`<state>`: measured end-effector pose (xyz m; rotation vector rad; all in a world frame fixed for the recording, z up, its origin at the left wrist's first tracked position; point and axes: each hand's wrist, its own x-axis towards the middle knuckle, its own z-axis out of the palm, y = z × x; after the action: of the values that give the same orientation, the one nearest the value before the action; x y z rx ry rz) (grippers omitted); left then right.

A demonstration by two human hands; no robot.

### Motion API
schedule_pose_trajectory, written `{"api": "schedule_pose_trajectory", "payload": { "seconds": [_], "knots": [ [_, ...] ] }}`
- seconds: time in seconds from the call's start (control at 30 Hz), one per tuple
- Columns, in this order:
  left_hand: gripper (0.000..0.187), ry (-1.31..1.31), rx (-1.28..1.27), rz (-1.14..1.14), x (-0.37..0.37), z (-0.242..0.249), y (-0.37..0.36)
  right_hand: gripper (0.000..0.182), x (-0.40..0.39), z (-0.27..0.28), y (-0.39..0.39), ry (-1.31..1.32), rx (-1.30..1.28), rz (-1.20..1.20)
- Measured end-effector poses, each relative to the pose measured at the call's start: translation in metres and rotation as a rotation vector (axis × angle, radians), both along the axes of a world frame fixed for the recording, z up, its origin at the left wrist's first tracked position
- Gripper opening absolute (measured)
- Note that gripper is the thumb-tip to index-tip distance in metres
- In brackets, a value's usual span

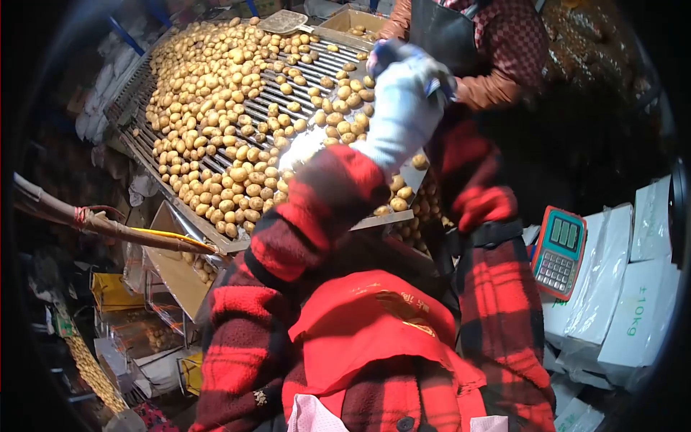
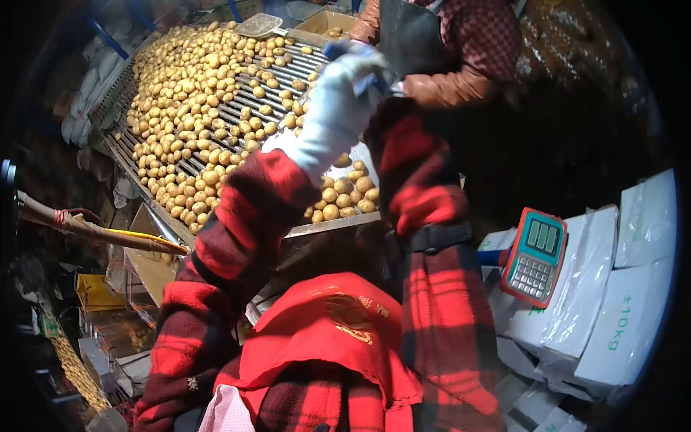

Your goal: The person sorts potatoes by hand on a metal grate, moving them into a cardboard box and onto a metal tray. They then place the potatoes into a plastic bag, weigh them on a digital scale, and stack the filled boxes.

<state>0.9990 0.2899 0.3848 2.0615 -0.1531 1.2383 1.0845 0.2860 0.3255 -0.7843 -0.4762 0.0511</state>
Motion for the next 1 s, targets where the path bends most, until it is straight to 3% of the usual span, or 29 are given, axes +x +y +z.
{"api": "schedule_pose_trajectory", "payload": {
  "seconds": [0.07,0.1,0.13,0.2,0.23,0.27,0.3,0.33,0.4,0.47,0.53,0.57,0.6,0.63,0.67,0.73,0.8,0.83,0.87,0.9,0.93,0.97,1.0],
  "knots": [
    [0.008,0.036,-0.300,0.057,0.009,0.013,0.019,0.028,0.093,0.023,0.007,0.302,-0.039,0.569],
    [0.023,0.200,-0.762,-0.250,-0.014,0.021,0.020,0.030,0.070,0.055,-0.008,0.274,-0.085,0.534],
    [0.032,0.391,-0.846,-0.219,-0.030,0.011,0.024,0.033,0.045,0.074,-0.031,0.244,-0.129,0.493],
    [0.044,0.663,-0.746,-0.294,-0.075,-0.010,-0.002,0.043,0.017,0.066,-0.056,0.111,-0.166,0.495],
    [0.046,0.689,-0.775,-0.463,-0.082,-0.040,-0.016,0.043,0.002,0.055,-0.065,0.123,-0.189,0.475],
    [0.045,0.765,-0.835,-0.450,-0.103,-0.026,-0.040,0.044,-0.012,0.043,-0.071,0.140,-0.215,0.458],
    [0.041,0.944,-0.916,-0.600,-0.103,-0.040,-0.047,0.043,-0.026,0.033,-0.075,0.160,-0.241,0.438],
    [0.037,0.911,-1.050,-0.599,-0.109,-0.056,-0.060,0.043,-0.039,0.023,-0.080,0.184,-0.267,0.417],
    [0.032,0.819,-0.841,-0.398,-0.116,-0.084,-0.070,0.040,-0.052,0.011,-0.089,0.211,-0.284,0.382],
    [0.020,0.586,-0.301,-0.268,-0.130,-0.093,-0.069,0.039,-0.060,-0.004,-0.095,0.172,-0.354,0.336],
    [0.021,0.373,0.008,-0.238,-0.144,-0.087,-0.064,0.033,-0.064,-0.025,-0.095,0.130,-0.353,0.296],
    [0.030,0.367,-0.065,-0.309,-0.153,-0.084,-0.065,0.031,-0.067,-0.037,-0.096,0.024,-0.496,0.230],
    [0.019,0.381,-0.252,-0.445,-0.159,-0.092,-0.067,0.031,-0.069,-0.049,-0.098,-0.083,-0.636,0.161],
    [0.017,0.656,-0.757,-0.618,-0.172,-0.087,-0.069,0.033,-0.074,-0.053,-0.102,-0.309,-0.818,0.051],
    [0.018,0.916,-1.278,-0.771,-0.183,-0.082,-0.069,0.035,-0.067,-0.055,-0.109,-0.880,-0.978,-0.189],
    [0.029,0.889,-1.293,-1.027,-0.180,-0.086,-0.059,0.036,-0.079,-0.062,-0.112,-1.117,-1.206,-0.222],
    [0.029,0.703,-1.501,-0.966,-0.161,-0.105,-0.070,0.027,-0.102,-0.068,-0.102,-1.449,-1.570,-0.120],
    [0.026,0.640,-1.988,-0.983,-0.149,-0.092,-0.070,0.027,-0.103,-0.086,-0.097,-1.448,-1.571,-0.114],
    [0.019,0.502,-2.203,-1.009,-0.140,-0.099,-0.062,0.020,-0.102,-0.117,-0.092,-1.512,-1.537,0.046],
    [0.020,0.540,-2.127,-0.803,-0.145,-0.092,-0.057,0.017,-0.100,-0.133,-0.088,-1.574,-1.496,0.205],
    [0.020,0.574,-2.038,-0.604,-0.153,-0.084,-0.049,0.021,-0.091,-0.117,-0.084,-1.398,-1.758,0.284],
    [0.016,0.383,-2.041,-1.000,-0.162,-0.137,-0.032,0.024,-0.091,-0.106,-0.093,-0.876,-1.498,0.230],
    [0.016,0.383,-2.044,-1.000,-0.163,-0.144,-0.032,0.028,-0.092,-0.095,-0.100,-0.384,-1.196,0.170]
  ]
}}
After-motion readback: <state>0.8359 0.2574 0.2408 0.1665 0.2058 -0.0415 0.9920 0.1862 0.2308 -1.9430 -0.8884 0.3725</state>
